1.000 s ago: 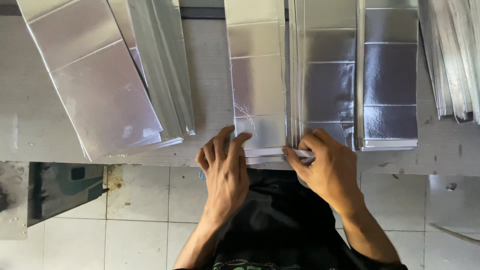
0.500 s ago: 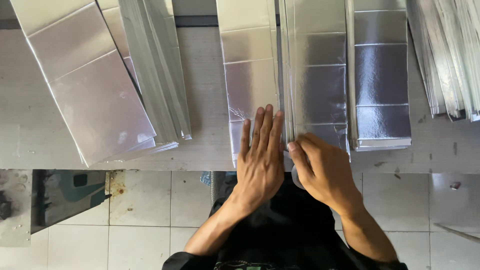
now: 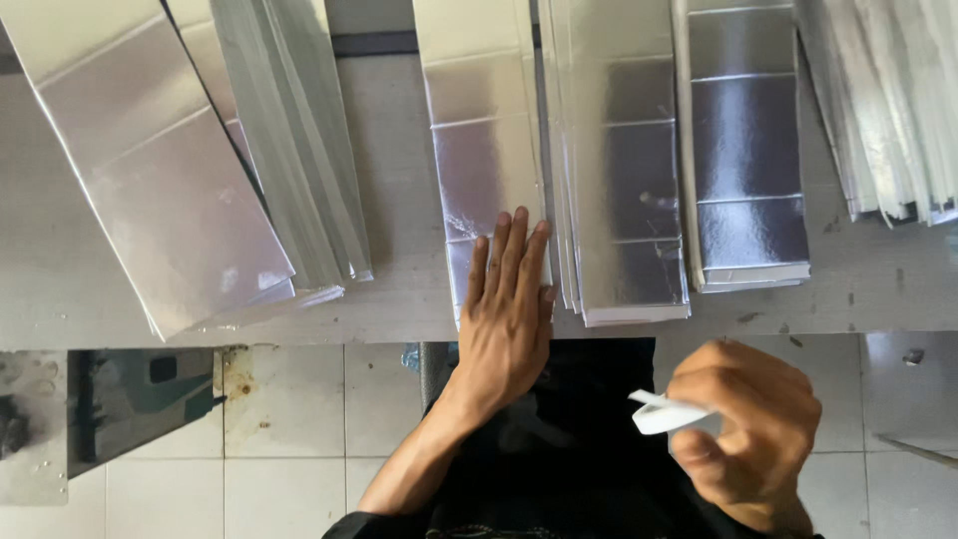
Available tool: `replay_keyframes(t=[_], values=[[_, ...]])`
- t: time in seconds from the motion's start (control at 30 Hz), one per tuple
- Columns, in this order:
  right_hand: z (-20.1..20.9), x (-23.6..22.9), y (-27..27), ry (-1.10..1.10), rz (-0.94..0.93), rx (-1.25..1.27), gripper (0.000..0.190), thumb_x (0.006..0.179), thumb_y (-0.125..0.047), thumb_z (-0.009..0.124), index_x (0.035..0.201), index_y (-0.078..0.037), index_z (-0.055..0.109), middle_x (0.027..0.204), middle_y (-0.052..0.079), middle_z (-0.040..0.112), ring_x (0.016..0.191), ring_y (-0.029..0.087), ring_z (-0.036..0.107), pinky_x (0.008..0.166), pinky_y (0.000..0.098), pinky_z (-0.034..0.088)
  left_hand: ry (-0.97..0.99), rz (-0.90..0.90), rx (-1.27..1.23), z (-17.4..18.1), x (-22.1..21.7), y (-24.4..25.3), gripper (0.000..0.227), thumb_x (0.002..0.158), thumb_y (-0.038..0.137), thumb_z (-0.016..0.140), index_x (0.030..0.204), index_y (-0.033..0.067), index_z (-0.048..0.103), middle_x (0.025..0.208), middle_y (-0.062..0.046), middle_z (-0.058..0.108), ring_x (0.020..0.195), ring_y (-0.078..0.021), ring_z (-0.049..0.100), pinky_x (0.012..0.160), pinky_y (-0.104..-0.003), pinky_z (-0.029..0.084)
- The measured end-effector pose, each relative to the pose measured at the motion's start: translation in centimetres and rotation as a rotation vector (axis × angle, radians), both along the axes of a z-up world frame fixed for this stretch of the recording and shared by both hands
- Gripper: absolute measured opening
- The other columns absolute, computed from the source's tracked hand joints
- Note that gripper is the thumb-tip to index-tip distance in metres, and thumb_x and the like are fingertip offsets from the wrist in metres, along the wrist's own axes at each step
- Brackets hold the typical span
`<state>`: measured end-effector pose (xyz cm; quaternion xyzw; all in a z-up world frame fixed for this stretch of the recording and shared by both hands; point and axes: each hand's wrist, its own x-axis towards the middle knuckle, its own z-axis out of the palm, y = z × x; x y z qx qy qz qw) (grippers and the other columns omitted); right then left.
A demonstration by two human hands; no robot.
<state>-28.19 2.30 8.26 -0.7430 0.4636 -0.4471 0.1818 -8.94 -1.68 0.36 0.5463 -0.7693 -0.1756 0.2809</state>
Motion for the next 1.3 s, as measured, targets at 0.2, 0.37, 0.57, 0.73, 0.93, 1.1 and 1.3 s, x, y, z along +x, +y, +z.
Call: replay_keyframes(t=[0.2, 0.37, 0.57, 0.73, 0.93, 1.1, 1.3], values=[[-3.6, -3.2, 0.6, -0.117, -0.129, 0.193, 0.073, 0.09, -0.064, 0.042, 0.091, 0.004, 0.069, 0.065, 0.011, 0.062, 0.049, 0.016, 0.045, 0.049, 0.0249, 0.028, -0.23, -0.137, -0.006, 0.8, 3.0, 0.1, 0.072, 0.102, 0.034, 0.065, 0.158, 0.005, 0.032, 0.168, -0.021, 0.019, 0.158, -0.0418, 0.012, 0.129, -0.062, 0.014], [-3.8, -4.8, 1.1, -0.179, -0.199, 0.181, 0.085, 0.087, -0.075, 0.042, 0.107, 0.003, 0.069, 0.072, 0.01, 0.065, 0.05, 0.012, 0.048, 0.05, 0.0219, 0.034, -0.213, -0.138, 0.0, 2.4, 4.2, 0.0, 0.045, 0.1, 0.025, 0.062, 0.142, 0.0131, 0.054, 0.154, -0.007, 0.052, 0.152, -0.0373, 0.03, 0.117, -0.075, 0.017], [-4.7, -6.7, 1.9, -0.189, -0.402, 0.169, 0.092, 0.092, -0.063, 0.026, 0.117, 0.016, 0.065, 0.08, 0.024, 0.065, 0.055, 0.024, 0.055, 0.048, 0.0272, 0.035, 0.004, -0.016, -0.049, 4.0, 3.1, 0.5, 0.034, 0.106, 0.018, 0.054, 0.14, 0.017, 0.06, 0.148, -0.004, 0.06, 0.149, -0.0353, 0.044, 0.118, -0.059, 0.036], [-5.1, -7.2, 1.8, -0.294, -0.324, 0.066, 0.119, 0.095, -0.09, 0.025, 0.12, 0.021, 0.059, 0.08, 0.026, 0.065, 0.058, 0.024, 0.062, 0.053, 0.0267, 0.05, 0.276, 0.016, -0.308, 1.1, -1.3, 0.6, 0.04, 0.11, 0.005, 0.056, 0.147, 0.0177, 0.052, 0.157, -0.002, 0.047, 0.156, -0.0302, 0.037, 0.133, -0.052, 0.034], [-2.4, -5.3, 1.6, -0.263, -0.203, 0.221, 0.102, 0.099, -0.081, 0.026, 0.122, 0.012, 0.062, 0.069, 0.014, 0.067, 0.053, 0.017, 0.063, 0.052, 0.0232, 0.047, 0.065, -0.169, -0.214, -1.9, -7.1, 2.1, 0.048, 0.106, 0.023, 0.076, 0.148, 0.0241, 0.054, 0.161, -0.003, 0.041, 0.156, -0.0382, 0.03, 0.125, -0.07, 0.022], [-1.0, -3.3, 1.0, -0.139, 0.107, 0.453, 0.083, 0.094, -0.079, 0.035, 0.108, -0.005, 0.071, 0.074, 0.003, 0.067, 0.06, 0.012, 0.061, 0.055, 0.0256, 0.044, 0.049, -0.179, -0.18, -0.7, -5.8, 1.5, 0.042, 0.101, 0.019, 0.071, 0.141, 0.0148, 0.059, 0.155, -0.013, 0.05, 0.15, -0.0389, 0.037, 0.117, -0.08, 0.002], [0.4, 0.9, -1.6, -0.043, 0.318, 0.5, 0.016, 0.091, -0.008, 0.059, 0.075, -0.01, 0.061, 0.072, 0.0, 0.06, 0.058, 0.01, 0.053, 0.054, 0.0223, 0.043, 0.095, 0.092, -0.192, 0.9, 3.3, 1.2, 0.039, 0.089, 0.011, 0.07, 0.127, 0.0206, 0.065, 0.145, -0.005, 0.059, 0.138, -0.0293, 0.051, 0.124, -0.066, 0.022]])
